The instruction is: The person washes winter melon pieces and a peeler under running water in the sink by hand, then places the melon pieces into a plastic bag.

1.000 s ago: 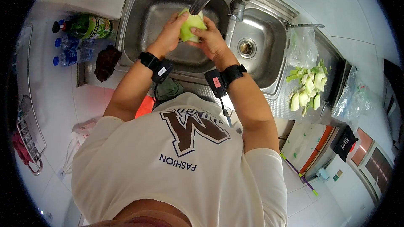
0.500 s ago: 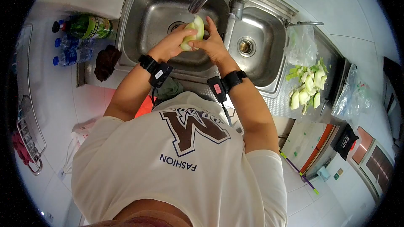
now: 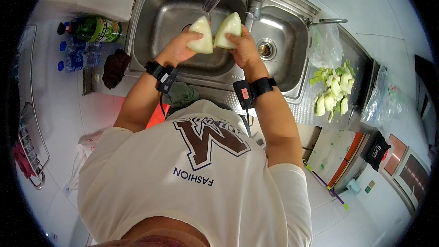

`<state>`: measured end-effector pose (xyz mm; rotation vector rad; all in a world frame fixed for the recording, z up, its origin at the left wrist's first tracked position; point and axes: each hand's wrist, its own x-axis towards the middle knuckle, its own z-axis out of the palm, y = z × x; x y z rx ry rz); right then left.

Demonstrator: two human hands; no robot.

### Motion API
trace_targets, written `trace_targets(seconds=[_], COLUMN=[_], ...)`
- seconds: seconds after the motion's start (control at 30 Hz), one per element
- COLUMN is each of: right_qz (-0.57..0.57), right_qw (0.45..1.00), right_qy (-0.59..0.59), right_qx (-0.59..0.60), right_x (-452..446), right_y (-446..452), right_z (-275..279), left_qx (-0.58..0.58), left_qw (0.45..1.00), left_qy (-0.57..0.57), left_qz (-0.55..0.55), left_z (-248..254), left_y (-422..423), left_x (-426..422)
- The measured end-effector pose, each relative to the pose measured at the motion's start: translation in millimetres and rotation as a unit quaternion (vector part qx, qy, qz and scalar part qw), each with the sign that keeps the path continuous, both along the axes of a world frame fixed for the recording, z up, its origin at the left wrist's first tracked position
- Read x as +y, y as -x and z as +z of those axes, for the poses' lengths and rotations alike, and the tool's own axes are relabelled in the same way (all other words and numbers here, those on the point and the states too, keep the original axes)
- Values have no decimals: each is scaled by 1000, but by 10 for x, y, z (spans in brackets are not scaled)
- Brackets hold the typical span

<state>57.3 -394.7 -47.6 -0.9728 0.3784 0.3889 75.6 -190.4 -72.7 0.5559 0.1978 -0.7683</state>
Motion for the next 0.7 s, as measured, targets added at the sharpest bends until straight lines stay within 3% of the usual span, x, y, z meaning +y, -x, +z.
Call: trace_targets(seconds=[0.13,0.17,0.2,0.23,0.27,0.3,0.33,0.37,0.47,0.5,0.53,0.57,0.6,0.67,0.7], right_qz=[10,82,147,131,58,32,4,21,-2,-15,-3,2,6,41,-27], right_qw=[1000,962,862,820,909,943,968,973,991,992,993,999,998,997,995], right_qy=[22,261,485,557,409,322,231,206,106,110,95,-52,51,51,35], right_qx=[7,1,-2,-6,56,72,94,99,78,59,-63,2,-28,-37,-93], right_x=[-97,-156,-202,-160,-142,-131,-121,-109,62,183,240,344,426,379,401], right_y=[30,29,60,105,170,168,232,286,252,285,289,211,93,153,223], right_z=[-123,-278,-439,-412,-381,-390,-371,-350,-178,-31,-338,-142,-591,-108,-314], left_qx=[-119,-145,-148,-168,-180,-186,-134,-67,-63,-62,-58,-66,-74,-84,-93], left_qw=[993,954,954,877,765,764,896,976,993,994,994,995,995,992,984], left_qy=[-16,-255,-255,-441,-609,-607,-410,-188,-65,-76,-86,-75,-69,-99,-146], left_qz=[-15,-60,-60,-88,-111,-114,-103,-88,-75,-47,-19,-19,-15,4,44], left_z=[-84,-229,-350,-414,-487,-419,-266,-122,190,145,90,91,131,336,400], left_y=[-130,-168,-189,-229,-278,-296,-225,-104,59,80,95,114,125,224,265], left_x=[207,251,304,339,372,389,386,356,41,-47,-118,-176,-249,-399,-438])
